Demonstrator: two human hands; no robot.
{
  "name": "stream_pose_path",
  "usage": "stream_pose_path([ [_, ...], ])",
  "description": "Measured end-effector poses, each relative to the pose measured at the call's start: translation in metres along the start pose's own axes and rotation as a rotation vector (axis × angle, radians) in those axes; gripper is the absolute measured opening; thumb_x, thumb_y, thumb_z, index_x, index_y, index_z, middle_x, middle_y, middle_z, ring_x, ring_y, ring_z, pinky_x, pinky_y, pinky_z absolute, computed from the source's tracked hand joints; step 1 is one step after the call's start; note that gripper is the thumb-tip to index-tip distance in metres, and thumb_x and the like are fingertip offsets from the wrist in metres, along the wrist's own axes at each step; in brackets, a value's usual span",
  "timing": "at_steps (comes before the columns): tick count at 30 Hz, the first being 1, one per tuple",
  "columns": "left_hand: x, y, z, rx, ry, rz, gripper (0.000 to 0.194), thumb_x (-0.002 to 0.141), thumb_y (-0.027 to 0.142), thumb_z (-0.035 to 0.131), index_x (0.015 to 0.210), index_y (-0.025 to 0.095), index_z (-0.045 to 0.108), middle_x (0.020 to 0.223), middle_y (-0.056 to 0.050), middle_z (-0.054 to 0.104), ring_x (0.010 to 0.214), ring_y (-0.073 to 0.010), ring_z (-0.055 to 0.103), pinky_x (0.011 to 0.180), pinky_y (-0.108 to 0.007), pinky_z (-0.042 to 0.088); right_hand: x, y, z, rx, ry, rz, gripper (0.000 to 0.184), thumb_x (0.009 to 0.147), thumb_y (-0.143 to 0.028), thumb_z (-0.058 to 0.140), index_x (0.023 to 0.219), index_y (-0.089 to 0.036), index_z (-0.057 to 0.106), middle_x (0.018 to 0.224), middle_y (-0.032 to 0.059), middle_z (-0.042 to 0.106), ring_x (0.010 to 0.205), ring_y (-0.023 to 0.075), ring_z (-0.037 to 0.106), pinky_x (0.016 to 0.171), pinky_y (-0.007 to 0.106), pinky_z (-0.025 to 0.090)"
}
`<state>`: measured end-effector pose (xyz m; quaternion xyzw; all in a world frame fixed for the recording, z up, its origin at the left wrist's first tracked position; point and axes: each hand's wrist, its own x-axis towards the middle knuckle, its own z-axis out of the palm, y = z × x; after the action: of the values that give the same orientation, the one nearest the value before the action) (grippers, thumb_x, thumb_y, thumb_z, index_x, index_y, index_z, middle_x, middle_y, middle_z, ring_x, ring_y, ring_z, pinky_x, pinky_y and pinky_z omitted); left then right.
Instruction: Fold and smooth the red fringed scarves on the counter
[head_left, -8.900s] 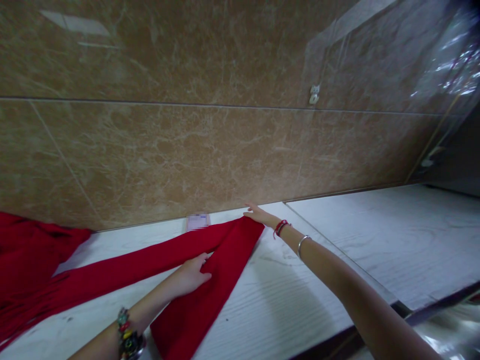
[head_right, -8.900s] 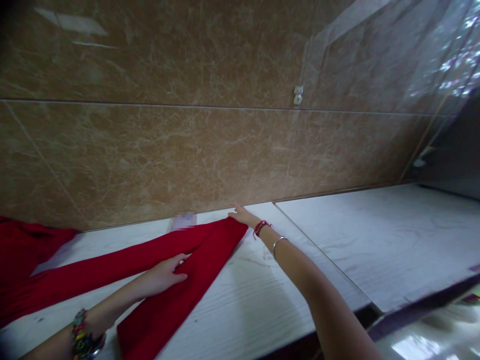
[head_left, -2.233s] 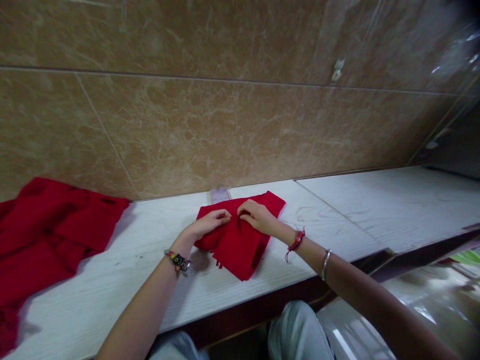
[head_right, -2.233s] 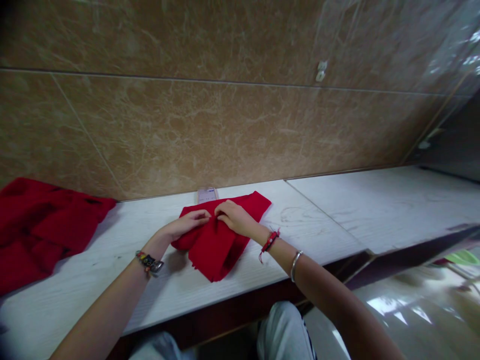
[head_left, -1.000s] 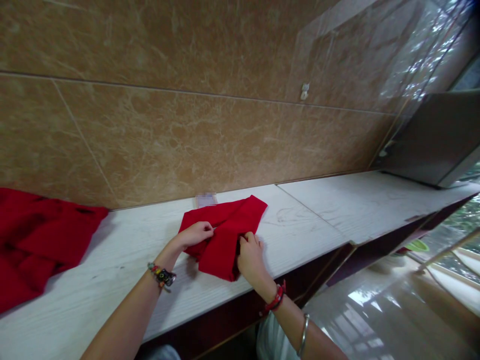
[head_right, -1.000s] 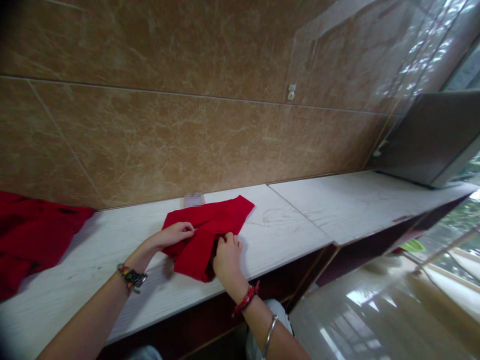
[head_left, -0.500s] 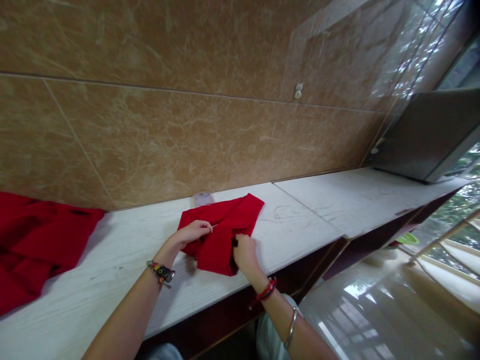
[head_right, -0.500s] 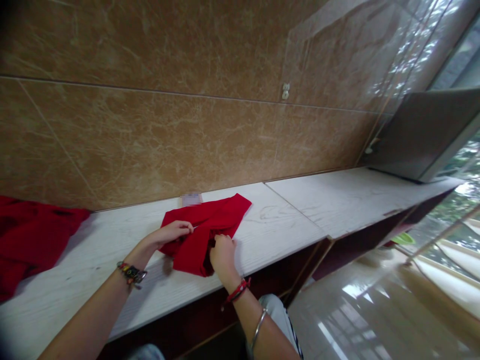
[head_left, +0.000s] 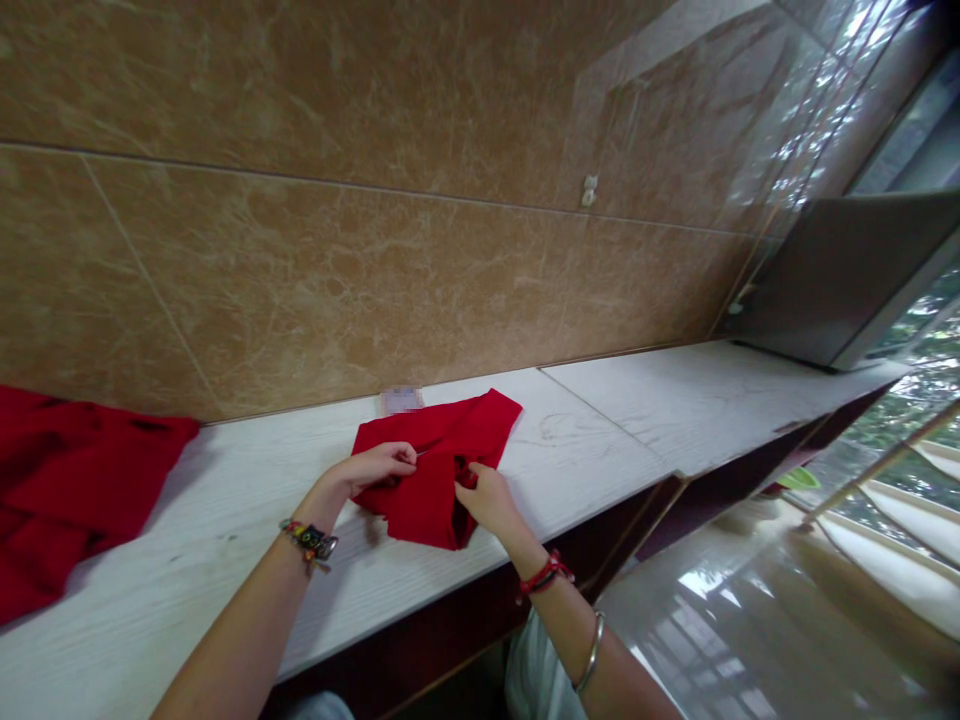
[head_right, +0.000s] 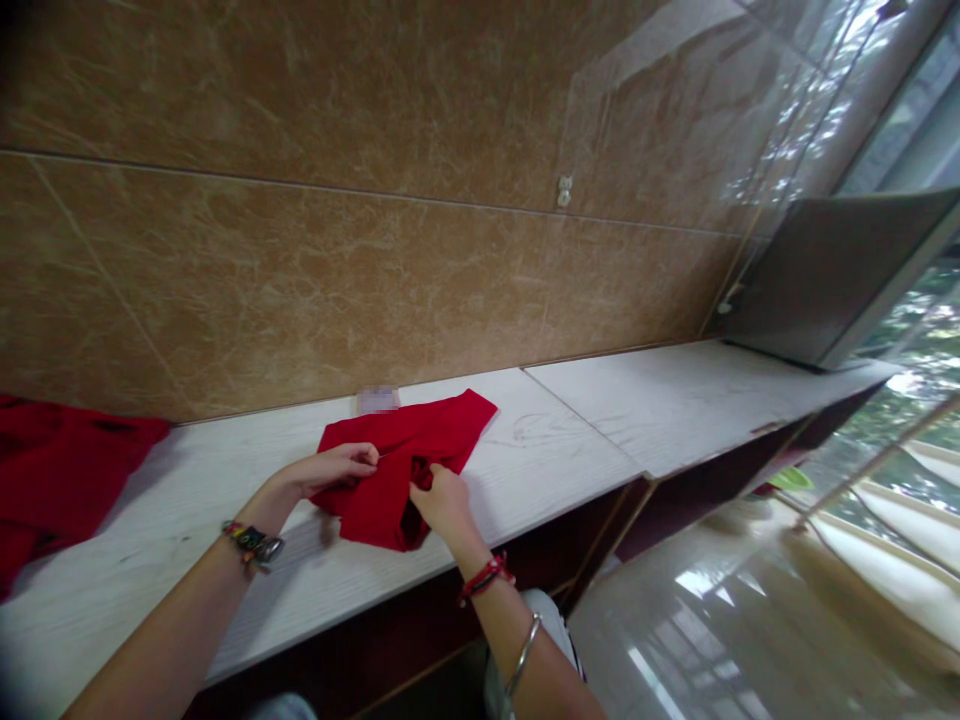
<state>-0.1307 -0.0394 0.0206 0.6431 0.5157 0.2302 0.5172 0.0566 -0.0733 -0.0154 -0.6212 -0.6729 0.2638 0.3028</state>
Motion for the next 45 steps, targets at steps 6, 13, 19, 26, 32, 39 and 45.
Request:
stream_pose_path([
  [6, -0.004, 0.003, 0.000, -0.063, -0.015, 0.007, 0.017, 0.053, 0.021, 0.058, 0.063, 0.017, 0.045, 0.061, 0.006, 0.043, 0.051, -0.0061, 0.038, 0.045, -0.017, 0.027, -0.001, -0.010, 0.008, -0.019, 0.089, -0.006, 0.015, 0.066, -0.009, 0.050, 0.064, -0.018, 0.062, 0.063, 0.0022, 0.064, 0.061, 0.0139, 0.056, 0.052, 0.021, 0.032],
  [13, -0.012, 0.012, -0.014, -0.111, 0.027, 0.029, 0.018, 0.057, 0.023, 0.059, 0.065, 0.017, 0.043, 0.059, 0.007, 0.041, 0.049, -0.0059, 0.037, 0.044, -0.017, 0.027, -0.003, 0.017, -0.022, 0.422, 0.149, -0.017, 0.016, 0.064, -0.030, 0.056, 0.066, -0.016, 0.064, 0.061, 0.0017, 0.063, 0.059, 0.0147, 0.056, 0.055, 0.024, 0.041],
  [19, -0.017, 0.016, -0.020, -0.084, 0.030, 0.039, 0.022, 0.059, 0.028, 0.062, 0.071, 0.017, 0.047, 0.066, 0.005, 0.048, 0.058, -0.0079, 0.044, 0.052, -0.019, 0.032, -0.011, 0.048, -0.074, 0.540, 0.124, -0.038, 0.023, 0.063, -0.036, 0.057, 0.064, -0.014, 0.064, 0.064, 0.0044, 0.065, 0.063, 0.0177, 0.058, 0.061, 0.029, 0.046],
  [26, -0.001, 0.010, -0.010, 0.071, 0.375, 0.061, 0.030, 0.069, 0.042, 0.052, 0.085, 0.018, 0.053, 0.073, 0.000, 0.058, 0.066, -0.0133, 0.052, 0.053, -0.021, 0.036, -0.006, 0.073, -0.088, -0.075, 0.283, -0.124, 0.033, 0.067, -0.028, 0.055, 0.096, -0.012, 0.063, 0.095, 0.0128, 0.062, 0.090, 0.0225, 0.056, 0.082, 0.036, 0.042],
  [32, 0.016, -0.010, -0.006, 0.074, 0.530, 0.092, 0.035, 0.072, 0.039, 0.048, 0.098, 0.015, 0.051, 0.079, -0.005, 0.064, 0.070, -0.0165, 0.058, 0.059, -0.025, 0.043, 0.016, 0.036, -0.064, -0.290, -0.074, -0.318, 0.038, 0.073, -0.038, 0.055, 0.098, -0.011, 0.061, 0.098, 0.0142, 0.062, 0.091, 0.0237, 0.057, 0.080, 0.032, 0.042],
  [39, 0.018, -0.009, -0.013, 0.221, 0.581, 0.197, 0.025, 0.070, 0.034, 0.046, 0.074, 0.016, 0.062, 0.080, -0.005, 0.064, 0.082, -0.0213, 0.057, 0.078, -0.033, 0.041, 0.032, 0.034, -0.059, -0.298, -0.222, -0.375, 0.021, 0.072, -0.029, 0.057, 0.082, -0.013, 0.064, 0.087, 0.0103, 0.065, 0.078, 0.0199, 0.058, 0.071, 0.028, 0.042],
  [45, 0.011, -0.014, -0.027, 0.358, 0.424, 0.373, 0.032, 0.070, 0.041, 0.054, 0.092, 0.020, 0.064, 0.130, -0.007, 0.041, 0.119, -0.0233, 0.036, 0.097, -0.033, 0.029, 0.033, 0.038, -0.074, -0.061, -0.306, -0.400, 0.024, 0.069, -0.027, 0.059, 0.089, -0.014, 0.062, 0.091, 0.0079, 0.064, 0.079, 0.0186, 0.057, 0.074, 0.031, 0.043],
])
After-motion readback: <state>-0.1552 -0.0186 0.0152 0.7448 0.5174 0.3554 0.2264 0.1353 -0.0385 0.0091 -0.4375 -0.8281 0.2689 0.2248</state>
